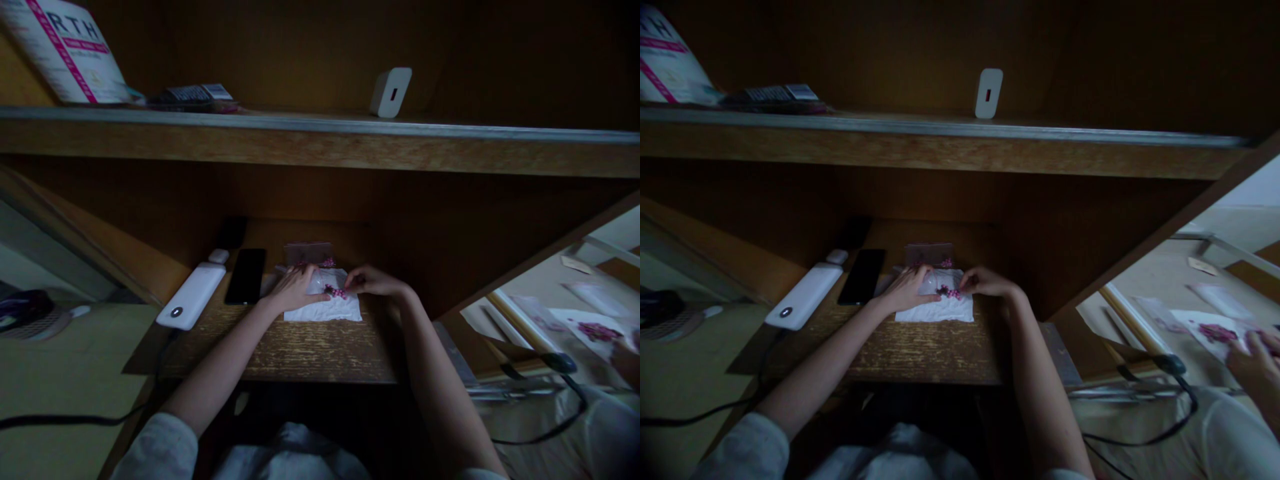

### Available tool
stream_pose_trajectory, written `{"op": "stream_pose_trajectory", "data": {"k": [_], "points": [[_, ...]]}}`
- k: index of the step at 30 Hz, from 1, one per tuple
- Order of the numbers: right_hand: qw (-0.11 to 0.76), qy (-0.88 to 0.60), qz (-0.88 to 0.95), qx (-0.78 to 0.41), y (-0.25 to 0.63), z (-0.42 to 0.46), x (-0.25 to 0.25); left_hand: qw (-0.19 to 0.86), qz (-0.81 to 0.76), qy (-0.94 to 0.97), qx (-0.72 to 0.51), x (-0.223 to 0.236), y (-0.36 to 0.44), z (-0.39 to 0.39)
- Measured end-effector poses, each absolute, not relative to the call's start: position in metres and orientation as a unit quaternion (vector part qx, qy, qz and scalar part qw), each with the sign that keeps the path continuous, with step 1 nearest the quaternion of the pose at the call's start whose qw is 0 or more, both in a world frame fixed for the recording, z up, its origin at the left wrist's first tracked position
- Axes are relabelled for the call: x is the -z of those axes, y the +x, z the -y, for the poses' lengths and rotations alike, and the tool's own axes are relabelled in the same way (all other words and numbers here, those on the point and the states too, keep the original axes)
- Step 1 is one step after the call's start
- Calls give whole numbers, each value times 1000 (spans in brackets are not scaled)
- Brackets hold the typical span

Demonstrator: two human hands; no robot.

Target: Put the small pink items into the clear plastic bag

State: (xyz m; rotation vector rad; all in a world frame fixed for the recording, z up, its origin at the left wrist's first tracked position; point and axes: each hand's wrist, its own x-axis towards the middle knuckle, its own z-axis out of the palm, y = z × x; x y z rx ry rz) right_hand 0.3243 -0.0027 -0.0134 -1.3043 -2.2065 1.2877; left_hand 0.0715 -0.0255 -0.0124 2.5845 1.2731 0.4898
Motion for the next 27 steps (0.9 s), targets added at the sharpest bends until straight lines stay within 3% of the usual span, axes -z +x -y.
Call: {"op": "stream_pose_trajectory", "data": {"k": [20, 27], "points": [[134, -446, 766, -443, 323, 2, 16, 118, -420, 881, -183, 16, 71, 24], [170, -451, 766, -426, 317, 7, 3, 129, -425, 879, -172, 13, 72, 26]]}}
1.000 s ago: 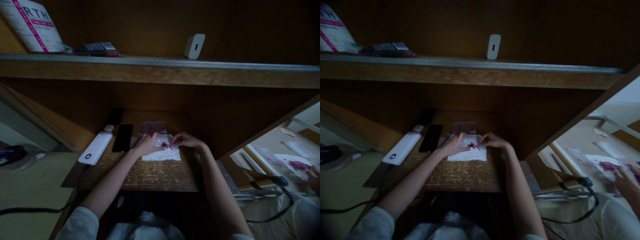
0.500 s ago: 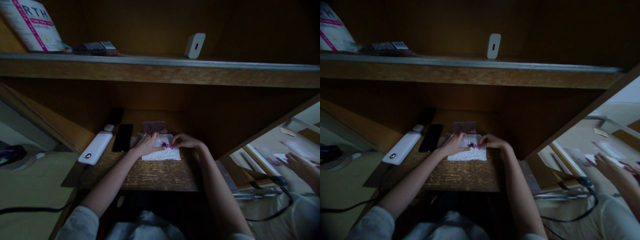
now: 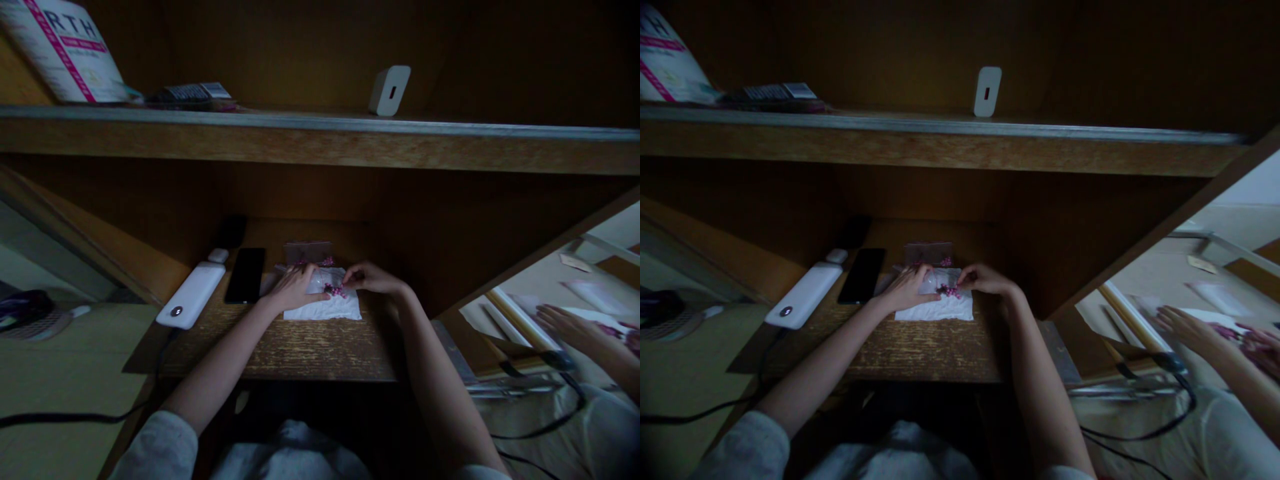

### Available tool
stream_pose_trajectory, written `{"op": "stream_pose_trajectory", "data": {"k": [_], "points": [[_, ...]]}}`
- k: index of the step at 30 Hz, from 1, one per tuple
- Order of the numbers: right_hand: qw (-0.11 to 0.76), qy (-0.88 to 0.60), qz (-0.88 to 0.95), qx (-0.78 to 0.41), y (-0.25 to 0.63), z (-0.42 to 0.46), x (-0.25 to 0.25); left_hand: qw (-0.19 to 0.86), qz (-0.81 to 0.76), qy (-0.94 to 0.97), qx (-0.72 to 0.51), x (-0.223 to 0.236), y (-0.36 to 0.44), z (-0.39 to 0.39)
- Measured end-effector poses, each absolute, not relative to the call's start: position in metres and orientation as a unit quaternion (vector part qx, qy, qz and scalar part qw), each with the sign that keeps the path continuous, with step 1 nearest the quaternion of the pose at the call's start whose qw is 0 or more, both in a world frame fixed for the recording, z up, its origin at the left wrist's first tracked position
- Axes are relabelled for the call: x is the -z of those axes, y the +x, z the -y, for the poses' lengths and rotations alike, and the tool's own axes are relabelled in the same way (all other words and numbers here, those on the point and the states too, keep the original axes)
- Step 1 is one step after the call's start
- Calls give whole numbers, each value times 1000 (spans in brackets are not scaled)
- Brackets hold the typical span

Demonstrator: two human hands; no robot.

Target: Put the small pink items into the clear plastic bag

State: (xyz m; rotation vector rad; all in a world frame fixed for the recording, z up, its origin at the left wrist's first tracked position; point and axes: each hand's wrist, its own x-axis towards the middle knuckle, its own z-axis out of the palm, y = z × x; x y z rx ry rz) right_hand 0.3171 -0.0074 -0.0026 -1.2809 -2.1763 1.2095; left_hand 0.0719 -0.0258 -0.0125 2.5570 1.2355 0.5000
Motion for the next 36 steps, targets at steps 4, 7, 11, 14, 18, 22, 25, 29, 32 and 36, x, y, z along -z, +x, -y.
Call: {"op": "stream_pose_trajectory", "data": {"k": [4, 7, 11, 14, 18, 22, 25, 29, 32, 36], "points": [[208, -447, 764, -416, 311, 9, -1, 123, -423, 881, -175, 13, 72, 26], [255, -444, 753, -413, 304, 10, 0, 118, -416, 883, -181, 15, 72, 25], [316, -423, 735, -425, 291, 11, 5, 115, -409, 885, -189, 18, 71, 24], [321, -419, 732, -430, 282, 13, 7, 113, -407, 887, -186, 19, 71, 23], [312, -424, 737, -425, 274, 15, 8, 107, -407, 889, -180, 19, 71, 21], [302, -415, 746, -425, 269, 16, 9, 105, -398, 892, -185, 18, 71, 21], [299, -405, 749, -431, 268, 17, 10, 107, -396, 892, -191, 19, 70, 22], [296, -404, 748, -435, 267, 17, 11, 107, -398, 891, -190, 21, 70, 21], [295, -406, 747, -436, 268, 16, 11, 108, -395, 891, -195, 22, 70, 20], [303, -418, 740, -431, 275, 14, 11, 110, -399, 888, -200, 20, 70, 22]]}}
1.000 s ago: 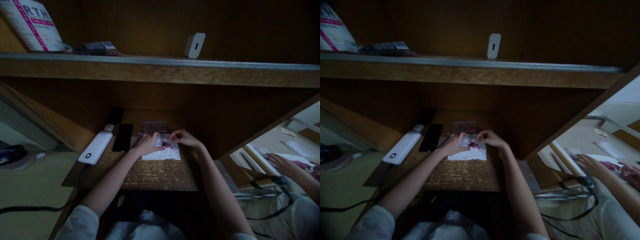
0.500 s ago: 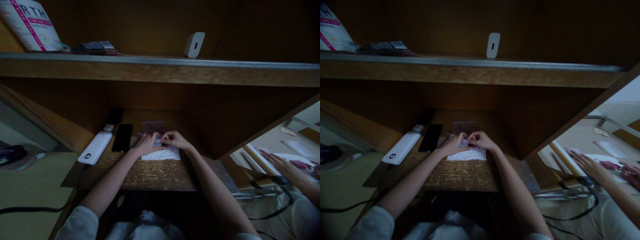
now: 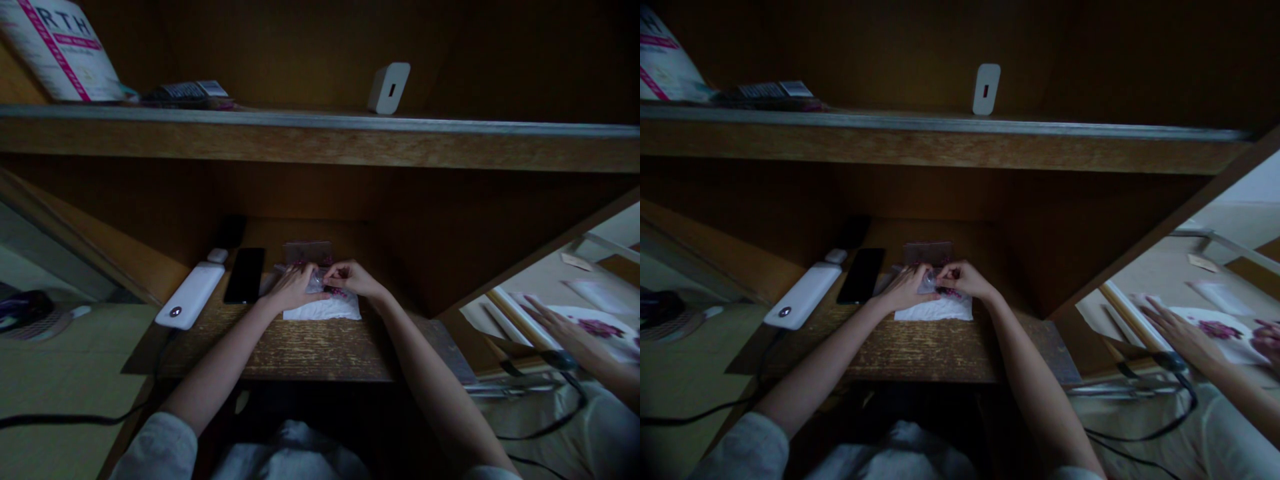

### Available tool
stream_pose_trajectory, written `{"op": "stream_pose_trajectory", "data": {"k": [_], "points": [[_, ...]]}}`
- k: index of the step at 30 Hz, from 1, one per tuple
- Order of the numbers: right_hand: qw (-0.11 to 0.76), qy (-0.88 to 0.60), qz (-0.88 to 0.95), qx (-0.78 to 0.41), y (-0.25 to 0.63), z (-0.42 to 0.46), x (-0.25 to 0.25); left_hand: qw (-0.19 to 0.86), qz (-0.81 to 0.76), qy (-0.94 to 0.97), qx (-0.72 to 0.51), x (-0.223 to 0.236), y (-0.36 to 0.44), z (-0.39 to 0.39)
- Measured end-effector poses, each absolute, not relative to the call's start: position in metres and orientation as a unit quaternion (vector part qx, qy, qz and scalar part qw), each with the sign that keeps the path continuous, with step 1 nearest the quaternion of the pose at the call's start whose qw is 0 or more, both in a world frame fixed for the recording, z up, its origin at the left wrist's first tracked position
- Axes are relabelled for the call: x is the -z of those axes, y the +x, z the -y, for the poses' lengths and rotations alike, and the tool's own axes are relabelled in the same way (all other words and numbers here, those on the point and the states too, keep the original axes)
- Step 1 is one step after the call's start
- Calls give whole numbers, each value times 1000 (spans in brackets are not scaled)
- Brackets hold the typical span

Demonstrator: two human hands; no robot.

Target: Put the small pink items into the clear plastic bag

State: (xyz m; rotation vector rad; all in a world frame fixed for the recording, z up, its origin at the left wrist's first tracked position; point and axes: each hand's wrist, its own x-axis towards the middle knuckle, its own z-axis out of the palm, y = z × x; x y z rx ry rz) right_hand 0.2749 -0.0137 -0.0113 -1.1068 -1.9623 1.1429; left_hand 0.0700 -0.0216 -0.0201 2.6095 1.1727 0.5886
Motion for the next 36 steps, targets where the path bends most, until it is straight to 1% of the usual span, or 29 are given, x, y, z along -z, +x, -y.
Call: {"op": "stream_pose_trajectory", "data": {"k": [6, 10, 12, 16, 20, 29, 36], "points": [[253, -429, 759, -420, 293, 8, 11, 109, -413, 883, -194, 18, 71, 24], [208, -425, 761, -444, 295, 9, 8, 114, -411, 883, -195, 18, 71, 23], [199, -424, 757, -456, 294, 9, 9, 110, -409, 884, -195, 17, 71, 23], [196, -410, 759, -466, 295, 7, 13, 97, -413, 886, -185, 16, 71, 24], [185, -412, 770, -451, 297, 5, 17, 91, -417, 886, -178, 15, 72, 24], [180, -420, 767, -450, 292, 9, 10, 93, -419, 886, -175, 14, 72, 25], [205, -426, 771, -426, 294, 11, 4, 117, -421, 880, -187, 15, 71, 25]]}}
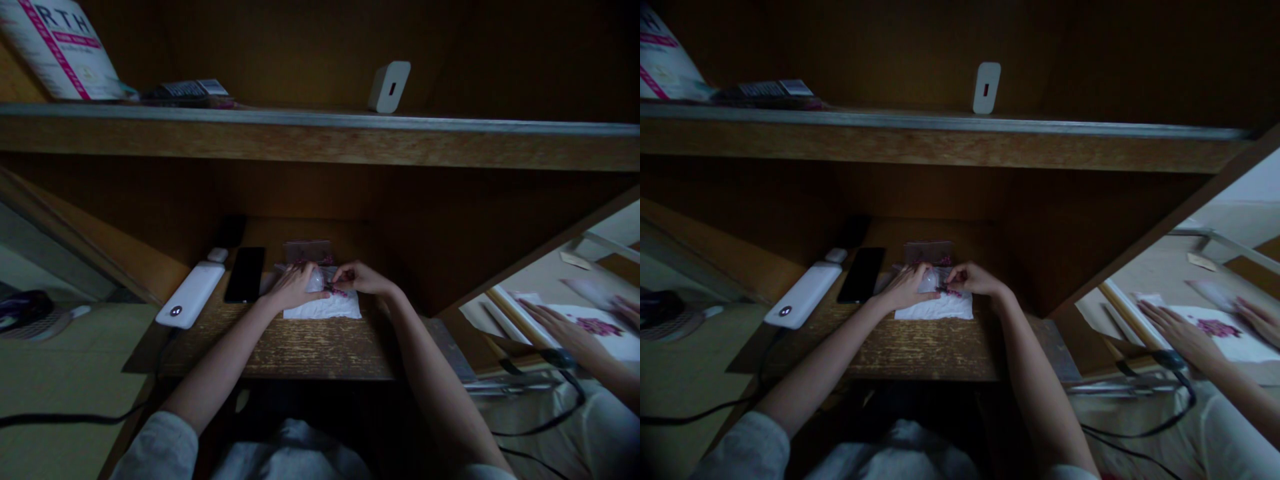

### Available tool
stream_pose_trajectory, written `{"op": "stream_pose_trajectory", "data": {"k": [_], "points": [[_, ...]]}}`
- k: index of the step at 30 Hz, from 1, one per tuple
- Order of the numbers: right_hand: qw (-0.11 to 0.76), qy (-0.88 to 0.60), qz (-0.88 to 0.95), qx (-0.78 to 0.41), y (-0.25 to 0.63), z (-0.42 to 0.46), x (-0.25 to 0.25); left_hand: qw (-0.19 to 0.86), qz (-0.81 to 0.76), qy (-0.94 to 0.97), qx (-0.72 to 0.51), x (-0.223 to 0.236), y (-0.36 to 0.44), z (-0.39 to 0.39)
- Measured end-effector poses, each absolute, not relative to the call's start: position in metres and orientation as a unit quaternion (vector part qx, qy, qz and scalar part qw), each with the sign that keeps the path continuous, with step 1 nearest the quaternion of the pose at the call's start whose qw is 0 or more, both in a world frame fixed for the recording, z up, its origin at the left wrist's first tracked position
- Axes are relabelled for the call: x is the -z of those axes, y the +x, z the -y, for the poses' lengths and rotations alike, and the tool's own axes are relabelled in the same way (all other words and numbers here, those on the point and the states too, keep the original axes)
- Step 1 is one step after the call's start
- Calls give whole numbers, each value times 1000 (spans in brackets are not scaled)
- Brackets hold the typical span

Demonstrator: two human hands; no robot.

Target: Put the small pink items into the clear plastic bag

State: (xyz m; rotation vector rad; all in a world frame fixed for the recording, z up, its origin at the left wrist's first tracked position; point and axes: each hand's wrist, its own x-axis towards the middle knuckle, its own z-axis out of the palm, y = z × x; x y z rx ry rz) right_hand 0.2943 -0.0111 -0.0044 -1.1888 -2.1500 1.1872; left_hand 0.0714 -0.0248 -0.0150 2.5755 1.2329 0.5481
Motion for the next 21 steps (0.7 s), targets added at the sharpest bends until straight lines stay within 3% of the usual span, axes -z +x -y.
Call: {"op": "stream_pose_trajectory", "data": {"k": [21], "points": [[315, -422, 724, -445, 278, 17, 6, 118, -404, 885, -199, 17, 71, 23]]}}
